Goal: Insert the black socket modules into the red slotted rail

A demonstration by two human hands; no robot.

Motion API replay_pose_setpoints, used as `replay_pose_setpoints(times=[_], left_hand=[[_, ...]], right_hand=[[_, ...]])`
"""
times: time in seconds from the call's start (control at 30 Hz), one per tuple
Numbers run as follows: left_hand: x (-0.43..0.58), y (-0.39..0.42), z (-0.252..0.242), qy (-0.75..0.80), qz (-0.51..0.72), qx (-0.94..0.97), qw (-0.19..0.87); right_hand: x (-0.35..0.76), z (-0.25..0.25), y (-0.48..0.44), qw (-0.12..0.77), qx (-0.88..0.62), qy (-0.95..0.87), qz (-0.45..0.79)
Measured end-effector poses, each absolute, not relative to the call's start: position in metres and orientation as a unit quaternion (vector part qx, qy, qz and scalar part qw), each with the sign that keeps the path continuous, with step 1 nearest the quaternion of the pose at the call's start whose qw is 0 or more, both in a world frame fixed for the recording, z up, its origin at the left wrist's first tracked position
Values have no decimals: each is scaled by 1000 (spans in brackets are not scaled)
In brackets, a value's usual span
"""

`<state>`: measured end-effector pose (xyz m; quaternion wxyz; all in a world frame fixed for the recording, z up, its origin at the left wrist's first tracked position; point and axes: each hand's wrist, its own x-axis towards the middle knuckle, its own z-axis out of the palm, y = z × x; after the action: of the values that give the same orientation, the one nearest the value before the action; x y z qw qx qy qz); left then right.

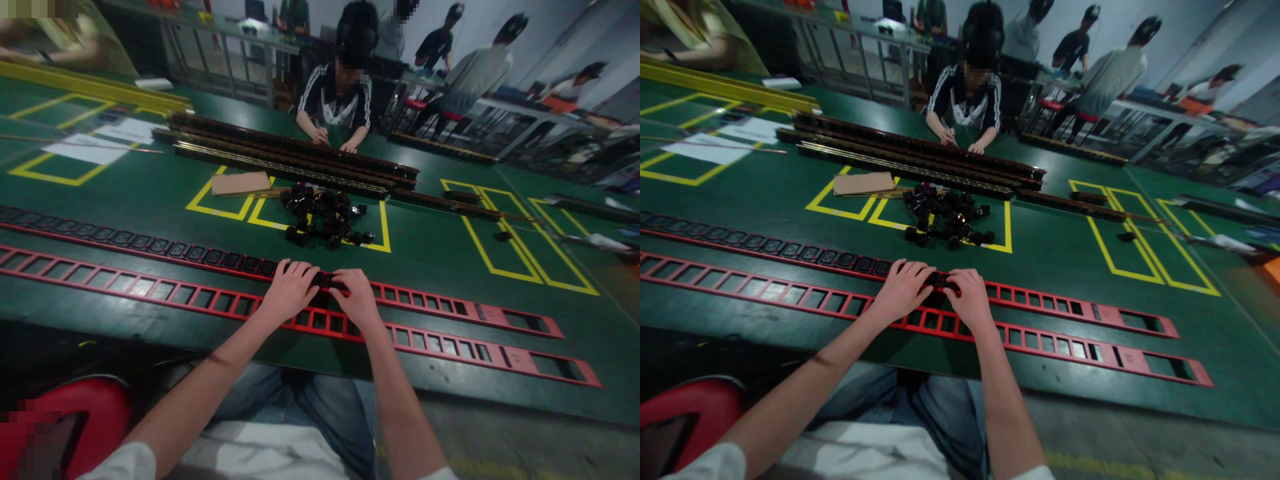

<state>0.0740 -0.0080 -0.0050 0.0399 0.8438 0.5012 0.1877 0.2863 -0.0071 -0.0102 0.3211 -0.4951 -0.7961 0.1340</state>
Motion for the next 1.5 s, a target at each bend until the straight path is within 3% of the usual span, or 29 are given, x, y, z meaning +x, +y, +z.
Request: replay_pose_setpoints(times=[0.7, 1.5], left_hand=[[74, -8, -2, 502, 182, 844, 47], [75, -6, -1, 510, 181, 839, 53]], right_hand=[[285, -11, -7, 292, -531, -789, 102], [288, -10, 0, 249, -554, -778, 157]])
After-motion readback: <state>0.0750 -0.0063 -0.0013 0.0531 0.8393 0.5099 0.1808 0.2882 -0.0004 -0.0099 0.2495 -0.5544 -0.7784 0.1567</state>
